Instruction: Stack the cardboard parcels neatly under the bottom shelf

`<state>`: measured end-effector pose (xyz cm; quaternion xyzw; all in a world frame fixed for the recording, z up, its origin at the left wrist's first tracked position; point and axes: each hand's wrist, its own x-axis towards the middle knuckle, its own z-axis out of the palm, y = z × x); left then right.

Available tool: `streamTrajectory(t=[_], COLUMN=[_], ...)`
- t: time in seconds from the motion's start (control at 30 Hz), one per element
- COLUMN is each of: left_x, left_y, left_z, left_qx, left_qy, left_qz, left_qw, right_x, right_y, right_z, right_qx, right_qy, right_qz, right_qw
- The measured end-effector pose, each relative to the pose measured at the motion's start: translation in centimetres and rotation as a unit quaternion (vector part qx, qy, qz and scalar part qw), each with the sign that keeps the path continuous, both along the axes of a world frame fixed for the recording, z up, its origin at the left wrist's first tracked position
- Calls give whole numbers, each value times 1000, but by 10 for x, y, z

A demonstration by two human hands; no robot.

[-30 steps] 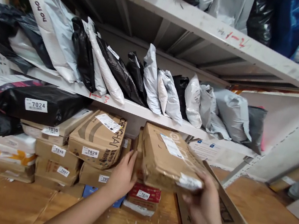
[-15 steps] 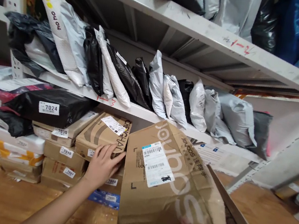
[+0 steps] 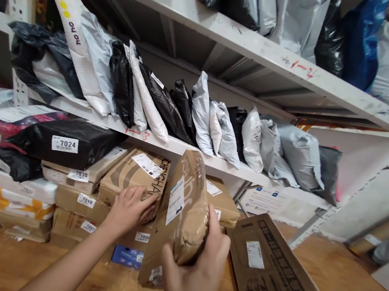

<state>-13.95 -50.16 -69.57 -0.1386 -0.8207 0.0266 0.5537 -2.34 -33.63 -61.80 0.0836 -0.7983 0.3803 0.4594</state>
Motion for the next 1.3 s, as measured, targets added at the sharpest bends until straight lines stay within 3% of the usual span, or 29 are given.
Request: streamTrajectory(t=[0.13, 0.3, 0.43, 0.6, 0.67, 0.73, 0.87, 0.97, 1.03, 1.1, 1.2, 1.3], left_x=[0, 0, -1, 2, 3, 1, -9, -15, -14, -9, -2, -5], left_y=[1, 0, 0, -2, -1, 4, 24, 38, 44, 48, 56, 64], left_z=[4, 5, 4, 6, 18, 39, 88, 110, 117, 121, 119, 112], left_qx=[6, 18, 21, 40, 100, 190, 267, 291, 289, 267, 224, 205], left_qy=[-7, -11, -24, -63, -113, -155, -238, -309, -321, -314, -299, -312], left_qz=[18, 16, 8, 1, -32, -123, -344, -399, -398, -389, -387, -378], left_qw=[1000, 1000, 999, 997, 988, 962, 868, 813, 809, 824, 843, 847], right_x=[12, 21, 4, -28, -31, -29, -23, -22, -21, -21, -22, -24], right_y=[8, 2, -15, -18, -16, -16, -19, -16, -9, 0, 12, 11], right_z=[-9, -34, -41, -29, -30, -37, -55, -56, -54, -55, -61, -64], right_qx=[35, 88, 41, 3, 6, 18, 47, 11, -32, -77, -166, -179], right_qy=[-10, -91, -47, -26, -39, -41, 4, 17, 25, 31, -32, -57], right_qz=[-15, 25, 3, 35, 43, 46, 8, 3, 16, 41, 51, 38], right_qw=[999, 992, 998, 999, 998, 998, 999, 1000, 999, 996, 984, 981])
